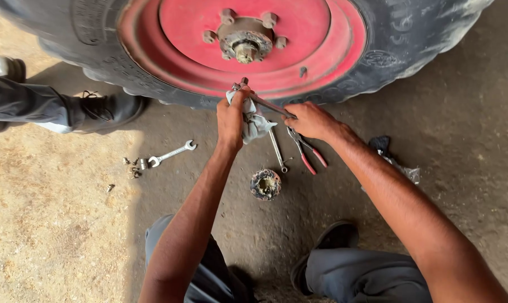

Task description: The recorder is maintaining a tractor by repairing the wheel hub, removing and cleaning components, and using various hand tools.

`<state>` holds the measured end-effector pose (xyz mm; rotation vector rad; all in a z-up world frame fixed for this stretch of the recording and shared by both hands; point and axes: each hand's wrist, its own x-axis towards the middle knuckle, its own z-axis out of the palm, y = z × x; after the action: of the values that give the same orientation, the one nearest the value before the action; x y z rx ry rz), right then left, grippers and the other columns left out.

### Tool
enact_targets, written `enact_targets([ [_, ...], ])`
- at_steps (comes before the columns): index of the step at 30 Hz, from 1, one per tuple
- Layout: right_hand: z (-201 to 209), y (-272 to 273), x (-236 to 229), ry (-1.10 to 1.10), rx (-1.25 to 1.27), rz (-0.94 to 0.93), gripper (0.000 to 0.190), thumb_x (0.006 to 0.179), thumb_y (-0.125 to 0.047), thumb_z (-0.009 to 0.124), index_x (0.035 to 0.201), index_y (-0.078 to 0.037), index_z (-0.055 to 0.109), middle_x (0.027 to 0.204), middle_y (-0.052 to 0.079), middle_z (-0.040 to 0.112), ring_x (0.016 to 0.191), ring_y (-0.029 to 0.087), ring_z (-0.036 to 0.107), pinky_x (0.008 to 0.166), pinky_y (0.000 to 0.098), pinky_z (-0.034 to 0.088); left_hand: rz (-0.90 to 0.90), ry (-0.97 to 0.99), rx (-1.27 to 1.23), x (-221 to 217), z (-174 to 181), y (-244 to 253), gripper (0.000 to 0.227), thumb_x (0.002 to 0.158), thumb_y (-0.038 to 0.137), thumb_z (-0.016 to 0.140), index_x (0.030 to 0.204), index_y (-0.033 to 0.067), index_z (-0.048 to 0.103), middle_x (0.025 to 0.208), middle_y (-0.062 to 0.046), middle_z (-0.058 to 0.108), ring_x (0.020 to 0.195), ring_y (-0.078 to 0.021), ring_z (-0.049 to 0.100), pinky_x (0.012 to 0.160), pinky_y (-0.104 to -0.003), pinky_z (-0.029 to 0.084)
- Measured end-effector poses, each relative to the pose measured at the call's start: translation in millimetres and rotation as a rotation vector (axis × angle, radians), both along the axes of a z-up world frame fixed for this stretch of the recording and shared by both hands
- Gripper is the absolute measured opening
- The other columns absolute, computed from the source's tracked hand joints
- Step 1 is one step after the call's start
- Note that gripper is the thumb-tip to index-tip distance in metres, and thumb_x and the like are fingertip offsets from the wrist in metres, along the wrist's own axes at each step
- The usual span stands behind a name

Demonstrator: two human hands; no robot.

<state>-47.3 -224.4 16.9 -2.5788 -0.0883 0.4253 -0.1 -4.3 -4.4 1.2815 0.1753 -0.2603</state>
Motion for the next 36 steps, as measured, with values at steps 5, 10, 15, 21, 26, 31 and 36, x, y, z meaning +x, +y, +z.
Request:
enact_targets([
  [5,-33.6,-17.3,0.9,0.162,0.025,0.041,0.023,0.088,-0.022,0.068,0.104,-0.006,0.072,0.093,0.014,0.076,0.089,0.027,0.074,0.078,0.0451,0.054,-0.183,-0.067,-0.013,-0.6,3.4,-3.2,0.031,0.094,0.031,0.067,0.099,0.0013,0.073,0.075,0.000,0.065,0.064,-0.0100,0.060,0.059,-0.028,0.048],
  [10,-47.6,-32.5,-0.1,0.198,-0.135,0.080,0.034,0.096,-0.035,0.066,0.105,-0.003,0.072,0.091,0.020,0.072,0.083,0.032,0.070,0.077,0.0482,0.052,-0.247,-0.112,0.319,-0.6,-15.8,-13.1,0.030,0.094,0.034,0.066,0.100,0.0052,0.074,0.073,-0.001,0.067,0.065,-0.0114,0.058,0.059,-0.031,0.047],
  [15,-69.8,-32.9,10.7,0.246,-0.048,0.104,0.028,0.091,-0.030,0.070,0.102,-0.004,0.072,0.086,0.016,0.073,0.082,0.028,0.070,0.077,0.0447,0.052,-0.224,-0.247,0.367,2.2,-13.0,-3.4,0.033,0.087,0.035,0.073,0.106,0.0088,0.076,0.078,-0.001,0.071,0.073,-0.0119,0.061,0.067,-0.031,0.050],
  [21,-63.8,17.0,20.3,0.231,0.349,0.011,0.016,0.095,-0.016,0.067,0.103,-0.003,0.070,0.094,0.007,0.075,0.093,0.016,0.069,0.085,0.0340,0.053,-0.281,-0.191,0.441,0.0,13.8,5.9,0.044,0.089,0.050,0.071,0.098,0.0076,0.077,0.077,-0.008,0.073,0.070,-0.0174,0.066,0.065,-0.037,0.050],
  [26,-79.8,40.5,39.6,0.077,0.645,0.002,0.014,0.096,-0.006,0.058,0.104,0.002,0.067,0.095,0.007,0.071,0.090,0.016,0.066,0.080,0.0357,0.053,-0.316,-0.250,0.606,-3.7,21.3,10.3,0.046,0.083,0.057,0.066,0.102,0.0155,0.072,0.074,-0.009,0.077,0.068,-0.0231,0.079,0.068,-0.039,0.058],
  [31,-77.3,59.3,31.9,0.011,0.464,0.070,0.016,0.098,-0.014,0.061,0.098,0.001,0.068,0.088,0.006,0.071,0.083,0.017,0.067,0.077,0.0360,0.053,-0.124,-0.360,0.623,8.1,20.2,23.3,0.050,0.087,0.057,0.069,0.098,0.0082,0.070,0.078,-0.013,0.075,0.076,-0.0285,0.076,0.070,-0.042,0.054],
  [36,-86.2,44.2,24.4,-0.002,0.507,0.042,0.020,0.093,-0.022,0.067,0.096,-0.003,0.068,0.084,0.006,0.074,0.083,0.014,0.070,0.077,0.0345,0.055,-0.124,-0.329,0.588,0.0,34.1,32.0,0.048,0.087,0.054,0.070,0.096,0.0064,0.071,0.080,-0.014,0.074,0.079,-0.0304,0.074,0.071,-0.043,0.052],
])
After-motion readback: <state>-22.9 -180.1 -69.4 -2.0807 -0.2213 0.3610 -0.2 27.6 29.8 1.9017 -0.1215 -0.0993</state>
